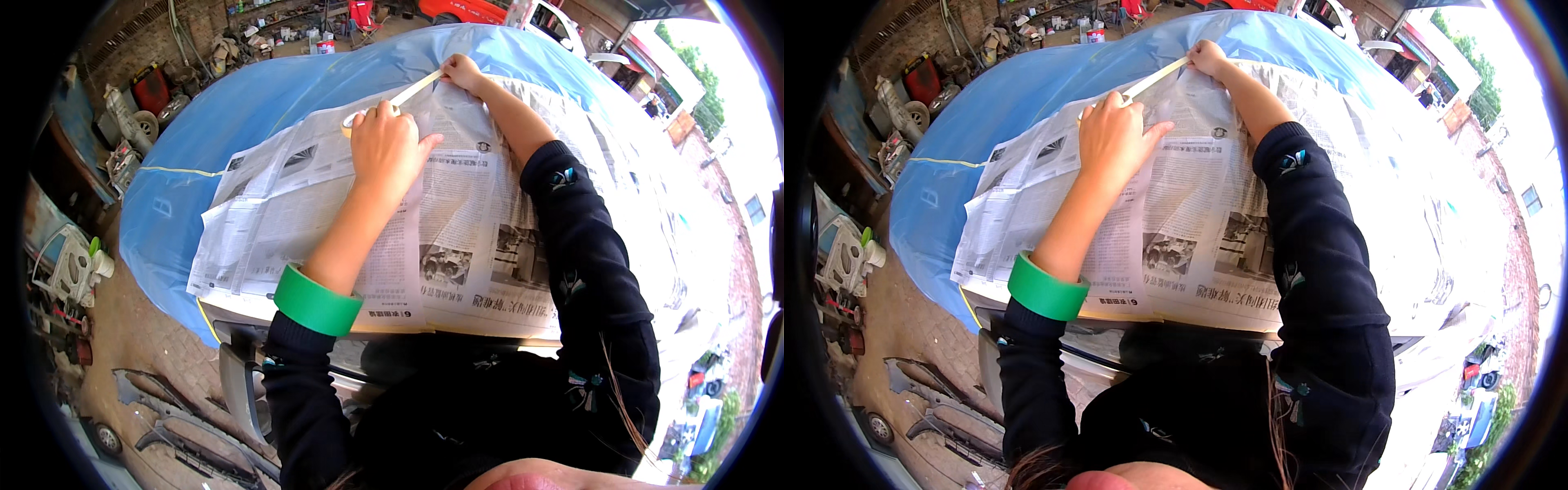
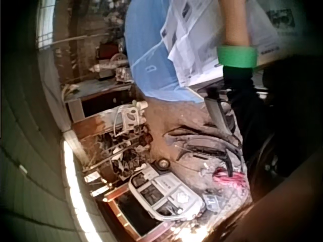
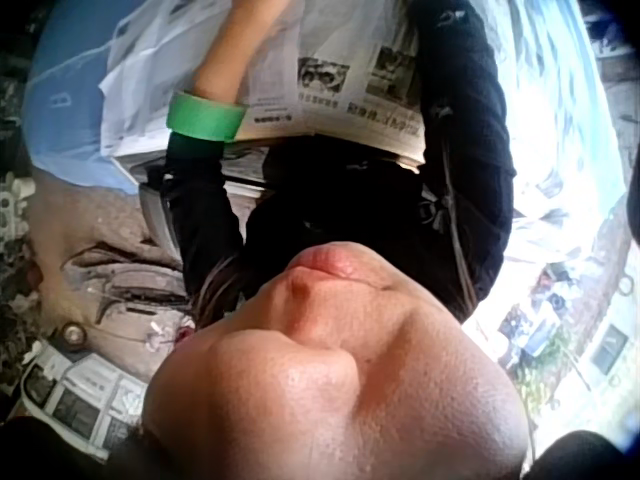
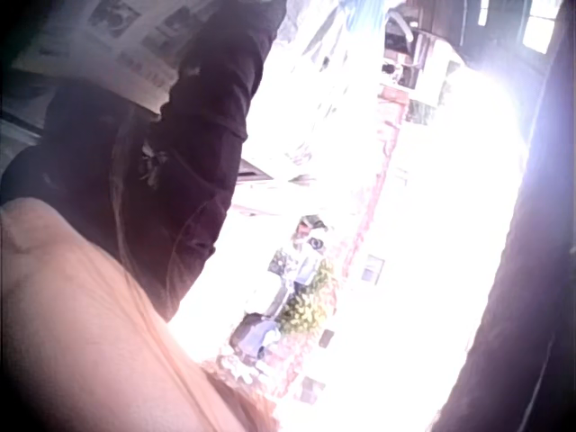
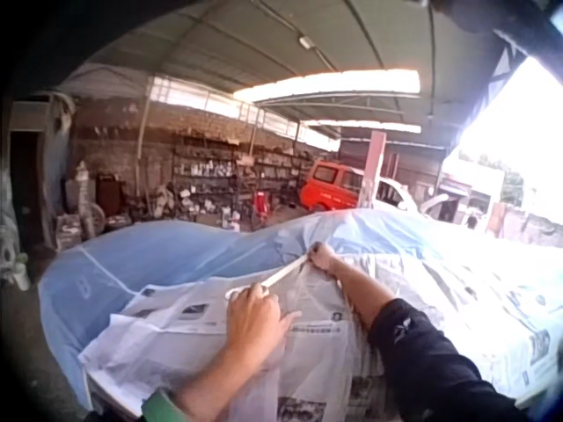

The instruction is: The person places sheets of newspaper onto the hood of a car and secures them using masking tape. They smooth the paper to ensure it adheres to the surface and apply tape along the edges to hold the newspaper in place.

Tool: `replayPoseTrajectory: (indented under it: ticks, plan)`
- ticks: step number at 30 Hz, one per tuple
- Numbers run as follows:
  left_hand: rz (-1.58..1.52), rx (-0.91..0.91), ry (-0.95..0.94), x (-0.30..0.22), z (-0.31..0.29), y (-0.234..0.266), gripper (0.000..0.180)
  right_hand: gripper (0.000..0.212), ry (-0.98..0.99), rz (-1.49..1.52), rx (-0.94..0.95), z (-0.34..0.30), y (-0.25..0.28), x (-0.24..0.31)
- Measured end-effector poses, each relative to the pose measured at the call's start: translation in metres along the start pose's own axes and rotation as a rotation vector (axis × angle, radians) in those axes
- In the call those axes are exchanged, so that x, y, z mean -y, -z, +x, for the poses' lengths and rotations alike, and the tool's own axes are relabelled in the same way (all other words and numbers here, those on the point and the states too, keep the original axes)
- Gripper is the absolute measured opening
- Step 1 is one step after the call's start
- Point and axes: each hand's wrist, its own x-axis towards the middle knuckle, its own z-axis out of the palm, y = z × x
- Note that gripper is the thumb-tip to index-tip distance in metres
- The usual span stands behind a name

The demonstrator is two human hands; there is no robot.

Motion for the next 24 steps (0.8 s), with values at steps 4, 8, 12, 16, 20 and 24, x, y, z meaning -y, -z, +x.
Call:
replayPoseTrajectory:
  ticks: [4, 8, 12, 16, 20, 24]
  plan:
    - [0.040, -0.078, -0.071, -0.002, 0.008, -0.022, 0.045, 0.015, 0.014, 0.039, -0.036, 0.002, -0.005, -0.002]
    - [0.060, -0.086, -0.068, -0.013, 0.025, -0.045, 0.030, 0.014, 0.049, 0.100, -0.040, 0.012, 0.005, -0.015]
    - [0.102, -0.125, -0.074, -0.007, 0.027, -0.068, 0.009, 0.014, 0.032, 0.224, -0.036, 0.012, 0.000, -0.013]
    - [0.007, -0.243, -0.122, -0.004, 0.027, -0.078, 0.007, 0.013, 0.008, 0.140, -0.089, 0.013, 0.002, -0.013]
    - [-0.002, -0.193, -0.130, -0.005, 0.024, -0.074, 0.007, 0.013, -0.032, 0.140, -0.127, 0.013, 0.002, -0.011]
    - [-0.139, -0.090, -0.058, -0.005, 0.023, -0.057, 0.011, 0.012, -0.049, 0.368, -0.135, 0.012, 0.006, -0.009]
